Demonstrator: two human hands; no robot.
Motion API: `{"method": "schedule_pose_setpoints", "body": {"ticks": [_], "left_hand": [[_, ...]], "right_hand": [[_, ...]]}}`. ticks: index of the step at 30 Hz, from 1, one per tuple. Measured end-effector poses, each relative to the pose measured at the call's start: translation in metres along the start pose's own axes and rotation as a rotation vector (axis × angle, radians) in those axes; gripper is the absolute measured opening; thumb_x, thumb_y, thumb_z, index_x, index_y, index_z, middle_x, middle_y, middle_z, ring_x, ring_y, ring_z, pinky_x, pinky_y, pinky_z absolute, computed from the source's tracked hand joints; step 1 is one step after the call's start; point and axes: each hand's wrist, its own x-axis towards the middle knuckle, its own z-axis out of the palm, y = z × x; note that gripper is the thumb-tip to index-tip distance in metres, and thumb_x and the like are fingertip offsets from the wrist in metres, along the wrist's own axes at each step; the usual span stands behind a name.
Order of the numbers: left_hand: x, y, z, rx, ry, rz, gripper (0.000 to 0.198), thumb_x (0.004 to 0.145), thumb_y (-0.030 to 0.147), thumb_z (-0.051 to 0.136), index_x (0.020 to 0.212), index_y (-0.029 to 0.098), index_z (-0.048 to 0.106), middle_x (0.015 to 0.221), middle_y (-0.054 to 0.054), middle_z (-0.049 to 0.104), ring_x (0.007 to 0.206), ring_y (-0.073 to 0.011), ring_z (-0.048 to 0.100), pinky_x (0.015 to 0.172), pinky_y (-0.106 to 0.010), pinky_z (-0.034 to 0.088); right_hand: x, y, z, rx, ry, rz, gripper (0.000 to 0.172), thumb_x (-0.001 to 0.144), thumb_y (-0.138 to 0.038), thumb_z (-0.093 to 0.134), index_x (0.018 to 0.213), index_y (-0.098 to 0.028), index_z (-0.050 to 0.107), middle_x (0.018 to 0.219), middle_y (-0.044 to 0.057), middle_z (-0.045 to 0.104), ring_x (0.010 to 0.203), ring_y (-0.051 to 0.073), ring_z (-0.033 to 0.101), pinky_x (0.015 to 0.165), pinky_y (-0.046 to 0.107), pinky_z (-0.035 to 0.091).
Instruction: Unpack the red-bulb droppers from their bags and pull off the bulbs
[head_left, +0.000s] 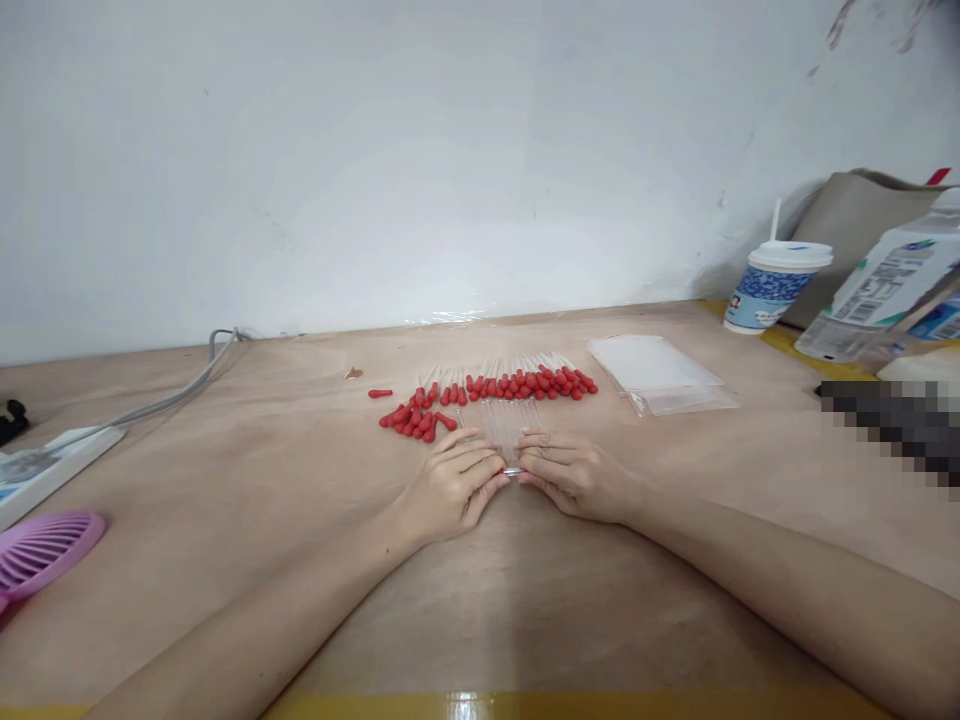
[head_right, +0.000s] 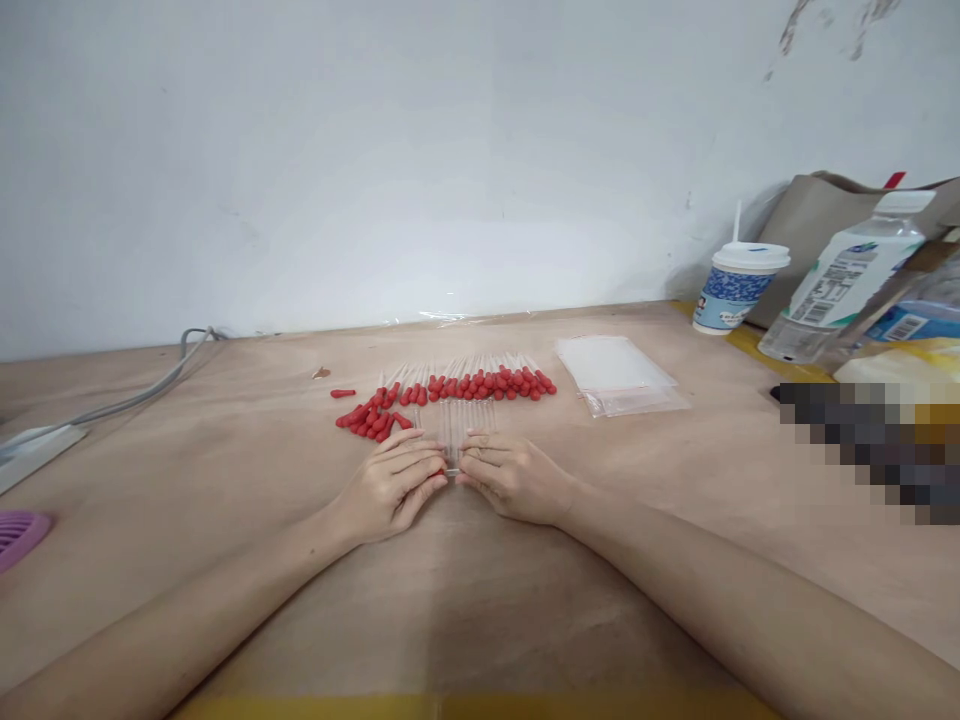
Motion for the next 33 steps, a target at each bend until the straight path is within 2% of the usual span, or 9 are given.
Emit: {"method": "schedule_pose_setpoints", "body": {"ticks": [4,15,25,33], "left_hand": [[-0.0010,-0.0004,-0.0009,-0.029,-0.027,-0.033,0.011,0.083,0.018,0.051,0.087,0.016,0.061,0.087,-0.004,0.068,0.086,-0.0150,0.063,0.093,-0.037,0.043],[-0.0050,-0.0045,-0.0046,-0.044,-0.080,-0.022,0.012,0.084,0.017,0.050,0.089,0.015,0.060,0.087,-0.005,0.069,0.099,-0.0161,0.060,0.100,-0.038,0.037],[-0.0040,-0.0029,-0.0072,-0.023,-0.046,0.027,0.009,0.085,0.019,0.050,0.089,0.017,0.058,0.082,-0.002,0.069,0.096,-0.0162,0.061,0.098,-0.038,0.040],[-0.0069,-0.0032,-0.0083,-0.039,-0.064,0.008,0.009,0.085,0.020,0.051,0.088,0.016,0.059,0.082,-0.003,0.069,0.096,-0.0156,0.061,0.099,-0.037,0.039]], "right_hand": [[0.0006,-0.0005,-0.0006,-0.019,-0.007,-0.018,0.010,0.085,-0.015,0.048,0.080,-0.013,0.057,0.079,0.006,0.065,0.087,0.015,0.061,0.092,0.031,0.048],[-0.0041,0.0030,-0.0016,-0.081,0.004,-0.074,0.008,0.084,-0.015,0.050,0.085,-0.012,0.058,0.080,0.006,0.066,0.094,0.017,0.060,0.093,0.033,0.049],[-0.0065,0.0028,-0.0066,-0.159,-0.013,-0.157,0.011,0.084,-0.015,0.052,0.091,-0.011,0.059,0.087,0.008,0.067,0.100,0.018,0.059,0.096,0.036,0.047],[-0.0071,0.0040,-0.0095,-0.197,-0.006,-0.215,0.012,0.082,-0.014,0.054,0.091,-0.009,0.060,0.090,0.012,0.067,0.103,0.019,0.057,0.096,0.037,0.048]]}}
